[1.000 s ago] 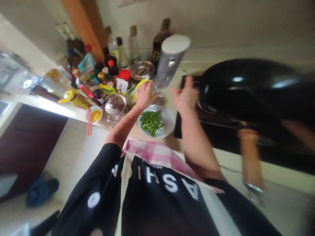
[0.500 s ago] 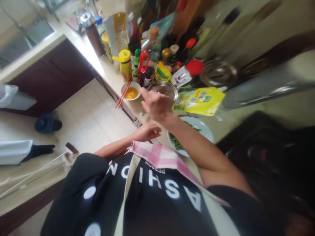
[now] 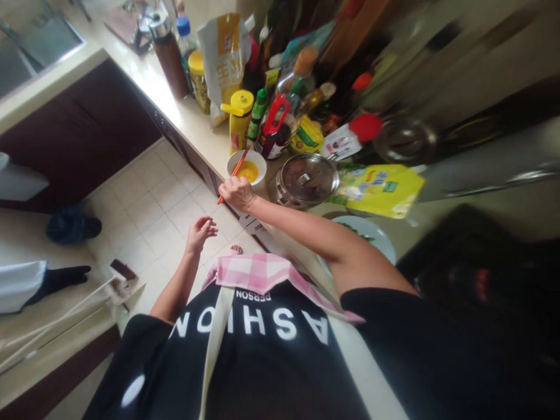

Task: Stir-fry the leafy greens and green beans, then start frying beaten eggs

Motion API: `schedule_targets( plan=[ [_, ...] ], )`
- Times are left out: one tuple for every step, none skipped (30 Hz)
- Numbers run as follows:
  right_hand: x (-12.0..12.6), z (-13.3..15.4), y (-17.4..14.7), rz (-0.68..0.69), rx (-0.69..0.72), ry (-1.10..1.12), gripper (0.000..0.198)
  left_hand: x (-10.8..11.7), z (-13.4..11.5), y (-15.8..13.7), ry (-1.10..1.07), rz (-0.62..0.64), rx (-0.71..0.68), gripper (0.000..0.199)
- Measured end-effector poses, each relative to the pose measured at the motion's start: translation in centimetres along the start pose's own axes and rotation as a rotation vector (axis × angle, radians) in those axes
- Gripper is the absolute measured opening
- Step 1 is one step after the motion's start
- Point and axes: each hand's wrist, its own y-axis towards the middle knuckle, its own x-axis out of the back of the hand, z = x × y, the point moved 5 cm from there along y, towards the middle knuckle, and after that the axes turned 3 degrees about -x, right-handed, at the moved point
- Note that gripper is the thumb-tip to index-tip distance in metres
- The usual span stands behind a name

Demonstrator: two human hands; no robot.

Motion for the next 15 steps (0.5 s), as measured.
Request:
schedule_targets(
  plan=[
    [0.9, 0.2, -1.2, -0.064, 0.013, 0.01, 0.051, -1.1, -0.5, 1.2, -0.038, 0.017, -0.014, 0.027],
    [1.9, 0.4, -2.6, -0.134, 0.026, 0.025, 0.05, -2.2, -1.0, 2.4, -0.073, 0.032, -0.035, 0.024],
    [2.9, 0.4, -4.1, -0.202, 0.038, 0.046, 0.047, -3.4, -1.7, 3.6, -0.102, 0.041, -0.06, 0.022],
    [3.8, 0.2, -5.6, -0.268, 0.041, 0.076, 0.044, -4.5, -2.4, 4.9, -0.122, 0.049, -0.084, 0.02],
    [4.5, -0.3, -6.9, -0.327, 0.029, 0.116, 0.041, -5.6, -3.2, 6.2, -0.133, 0.061, -0.099, 0.021],
    [5.1, -1.0, -7.9, -0.376, 0.001, 0.166, 0.038, -6.7, -3.9, 7.4, -0.135, 0.075, -0.102, 0.025],
    [5.4, -1.8, -8.6, -0.413, -0.042, 0.223, 0.036, -7.6, -4.5, 8.5, -0.13, 0.098, -0.092, 0.031],
    [5.5, -2.6, -9.0, -0.435, -0.095, 0.285, 0.035, -8.5, -5.1, 9.4, -0.119, 0.131, -0.074, 0.037],
    [5.4, -3.4, -9.0, -0.447, -0.151, 0.347, 0.034, -9.3, -5.6, 10.1, -0.1, 0.174, -0.049, 0.044],
    [5.2, -4.0, -8.9, -0.444, -0.2, 0.406, 0.032, -10.0, -6.0, 10.6, -0.072, 0.218, -0.026, 0.051],
    [4.9, -4.5, -8.5, -0.432, -0.237, 0.46, 0.03, -10.6, -6.5, 11.0, -0.041, 0.265, -0.016, 0.056],
    [4.7, -4.9, -8.0, -0.422, -0.272, 0.504, 0.028, -11.2, -7.0, 11.3, -0.002, 0.309, -0.007, 0.059],
    [4.5, -5.2, -7.3, -0.397, -0.283, 0.541, 0.026, -11.7, -7.8, 11.7, 0.035, 0.325, -0.033, 0.06],
    [4.5, -5.6, -6.6, -0.383, -0.287, 0.572, 0.024, -12.3, -8.6, 12.1, 0.073, 0.343, -0.082, 0.058],
    [4.5, -6.0, -5.9, -0.392, -0.309, 0.596, 0.024, -13.0, -9.5, 12.4, 0.121, 0.379, -0.15, 0.054]
  ],
)
